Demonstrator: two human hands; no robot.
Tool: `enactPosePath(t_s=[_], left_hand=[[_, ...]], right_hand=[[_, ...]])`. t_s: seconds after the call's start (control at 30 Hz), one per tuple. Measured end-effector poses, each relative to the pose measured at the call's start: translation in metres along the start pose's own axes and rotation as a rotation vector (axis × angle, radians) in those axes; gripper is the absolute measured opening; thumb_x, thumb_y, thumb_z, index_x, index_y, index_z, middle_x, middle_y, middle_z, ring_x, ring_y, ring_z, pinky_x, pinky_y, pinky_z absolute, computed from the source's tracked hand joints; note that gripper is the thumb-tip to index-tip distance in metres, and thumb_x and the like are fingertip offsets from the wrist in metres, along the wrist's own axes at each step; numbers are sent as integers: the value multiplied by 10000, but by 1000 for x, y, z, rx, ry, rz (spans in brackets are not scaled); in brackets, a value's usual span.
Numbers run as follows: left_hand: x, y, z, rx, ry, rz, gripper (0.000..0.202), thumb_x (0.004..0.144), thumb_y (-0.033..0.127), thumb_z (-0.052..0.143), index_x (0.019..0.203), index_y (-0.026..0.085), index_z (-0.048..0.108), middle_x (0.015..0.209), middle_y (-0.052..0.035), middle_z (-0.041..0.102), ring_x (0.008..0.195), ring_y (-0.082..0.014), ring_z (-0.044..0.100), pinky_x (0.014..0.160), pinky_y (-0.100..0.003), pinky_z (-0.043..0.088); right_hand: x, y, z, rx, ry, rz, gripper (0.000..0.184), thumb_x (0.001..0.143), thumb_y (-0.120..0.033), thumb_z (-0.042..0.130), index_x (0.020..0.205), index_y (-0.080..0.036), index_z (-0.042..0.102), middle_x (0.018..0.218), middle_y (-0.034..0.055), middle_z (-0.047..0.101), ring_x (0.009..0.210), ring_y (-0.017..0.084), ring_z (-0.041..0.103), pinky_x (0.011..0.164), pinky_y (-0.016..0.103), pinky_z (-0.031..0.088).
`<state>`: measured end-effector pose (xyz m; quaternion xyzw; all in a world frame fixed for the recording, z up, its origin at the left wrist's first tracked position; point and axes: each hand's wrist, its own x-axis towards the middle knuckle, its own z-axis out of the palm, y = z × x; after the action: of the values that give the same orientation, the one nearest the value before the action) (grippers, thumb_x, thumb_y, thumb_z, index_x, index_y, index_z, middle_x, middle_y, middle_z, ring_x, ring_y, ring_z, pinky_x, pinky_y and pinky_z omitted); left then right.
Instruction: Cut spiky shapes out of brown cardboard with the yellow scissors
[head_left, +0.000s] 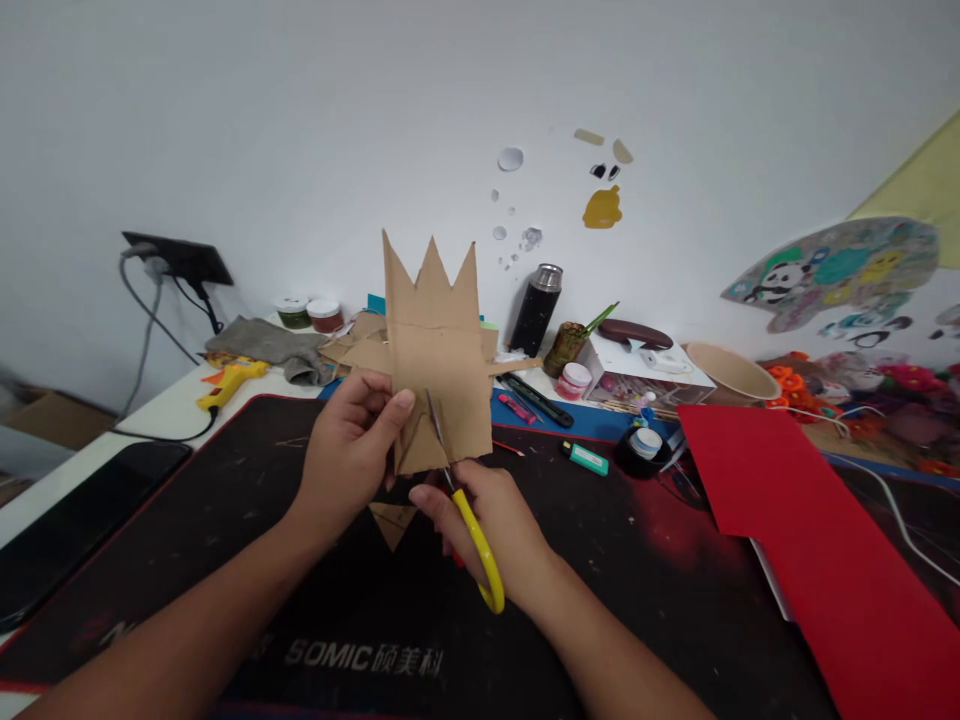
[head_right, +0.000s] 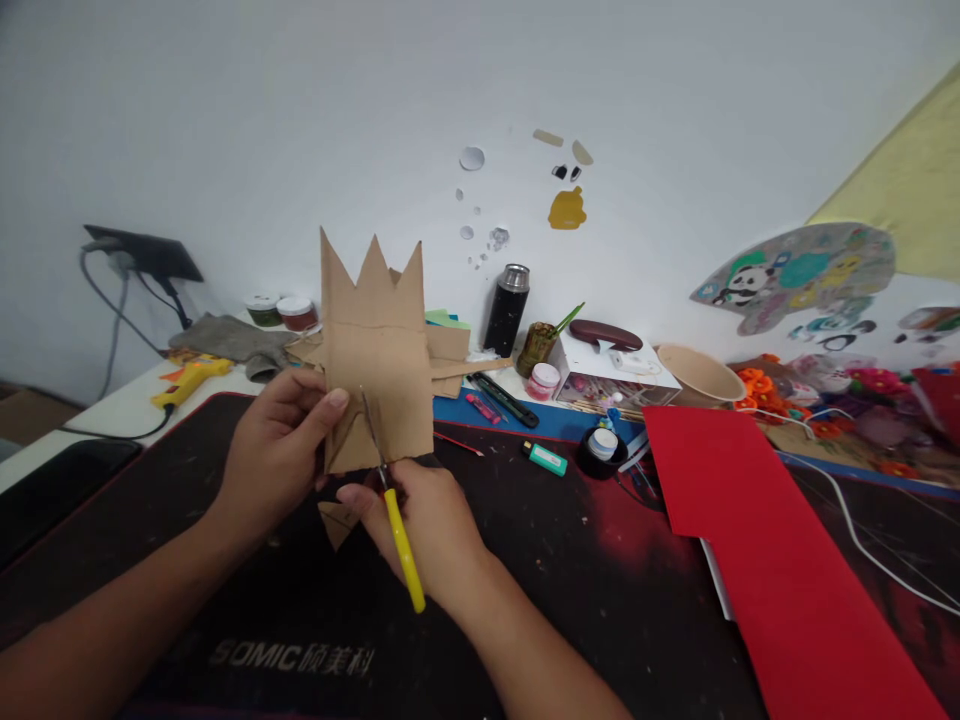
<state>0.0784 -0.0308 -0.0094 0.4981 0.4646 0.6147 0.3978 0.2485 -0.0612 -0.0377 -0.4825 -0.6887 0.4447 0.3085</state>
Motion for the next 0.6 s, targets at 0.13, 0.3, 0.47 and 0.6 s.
enactPosePath(t_s=[0.13,0.3,0.47,0.6], left_hand=[[1,-3,0,-18,7,-13,258,939,388,781,916,259,559,578,104,576,282,-84,455,234,-184,337],[1,-9,0,-43,10,-29,249,949,394,771,949,265,558,607,100,576,299,-93,480,232,-196,348],[1,-11,-1,-64,16,-52,257,938,397,782,957,269,561,635,96,582,317,-100,496,232,-201,359],[2,-11,-1,-80,13,-64,268,931,404,790,971,272,561,641,97,587,325,-111,518,230,-208,362]], right_hand=[[0,3,2,7,25,18,309,1006,-475,745,864,-204,709,567,-31,627,489,139,599,497,226,425],[0,6,4,20,50,5,293,1015,-455,739,863,-204,720,542,-42,590,484,137,583,506,229,418],[0,5,4,-20,66,-50,213,1024,-372,716,913,-198,771,658,-6,682,603,158,655,583,237,456],[0,2,2,-113,80,-91,198,1024,-313,678,893,-185,754,833,47,773,728,175,692,686,258,491]])
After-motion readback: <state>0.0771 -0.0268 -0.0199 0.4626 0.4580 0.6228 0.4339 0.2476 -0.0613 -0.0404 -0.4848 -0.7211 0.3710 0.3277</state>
